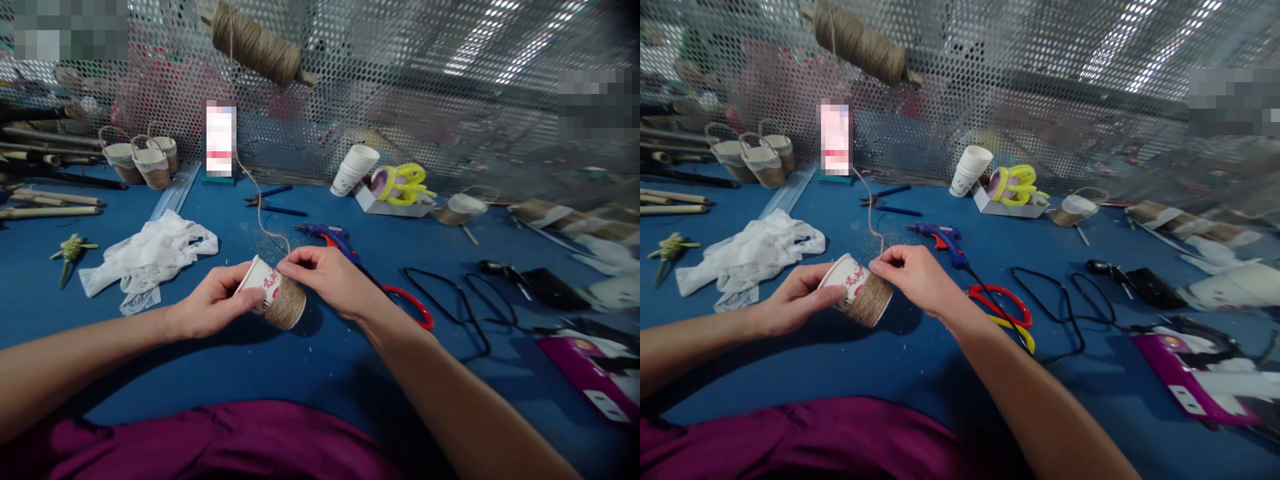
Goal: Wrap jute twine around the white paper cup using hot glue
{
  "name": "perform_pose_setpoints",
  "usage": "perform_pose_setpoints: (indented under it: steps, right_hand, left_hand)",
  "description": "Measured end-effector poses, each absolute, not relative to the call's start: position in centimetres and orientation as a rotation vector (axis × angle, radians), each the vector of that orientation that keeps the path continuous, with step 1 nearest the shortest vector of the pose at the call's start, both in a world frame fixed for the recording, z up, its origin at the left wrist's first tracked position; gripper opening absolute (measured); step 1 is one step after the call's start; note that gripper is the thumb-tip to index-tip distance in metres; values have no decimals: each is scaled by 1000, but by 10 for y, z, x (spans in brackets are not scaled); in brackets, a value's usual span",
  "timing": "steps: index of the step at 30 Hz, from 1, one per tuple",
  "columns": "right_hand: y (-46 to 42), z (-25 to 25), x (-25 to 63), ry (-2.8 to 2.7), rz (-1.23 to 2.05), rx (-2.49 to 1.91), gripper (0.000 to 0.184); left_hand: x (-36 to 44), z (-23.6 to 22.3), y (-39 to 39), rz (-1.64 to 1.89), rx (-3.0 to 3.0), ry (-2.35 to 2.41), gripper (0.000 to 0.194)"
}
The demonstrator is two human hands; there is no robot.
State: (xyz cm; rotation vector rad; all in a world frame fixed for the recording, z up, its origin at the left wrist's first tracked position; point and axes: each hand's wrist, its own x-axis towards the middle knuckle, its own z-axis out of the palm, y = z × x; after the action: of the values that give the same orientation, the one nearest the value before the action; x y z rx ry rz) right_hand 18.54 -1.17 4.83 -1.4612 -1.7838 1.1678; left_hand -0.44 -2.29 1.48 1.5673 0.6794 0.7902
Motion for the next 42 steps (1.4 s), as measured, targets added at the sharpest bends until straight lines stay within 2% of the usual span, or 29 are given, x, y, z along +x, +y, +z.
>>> perform_pose_setpoints:
  steps: [9,13,18,34,37,42]
  right_hand:
    - [-8,43,188,-1687,977,-1446,31]
    - [-17,46,181,-1778,794,-1358,36]
    - [-27,42,174,-1988,531,-1376,50]
    - [-30,36,170,-2058,387,-1334,48]
    - [-30,40,170,-2038,466,-1318,48]
    - [-23,50,182,-1768,1020,-1332,47]
  left_hand:
    - [10,21,-13,1000,911,782,13]
    - [12,21,-9,1027,816,736,12]
    - [13,19,-10,1060,830,686,15]
    - [13,16,-12,1062,836,721,14]
    - [10,11,-10,1072,923,681,12]
    - [0,9,-9,1055,1320,571,19]
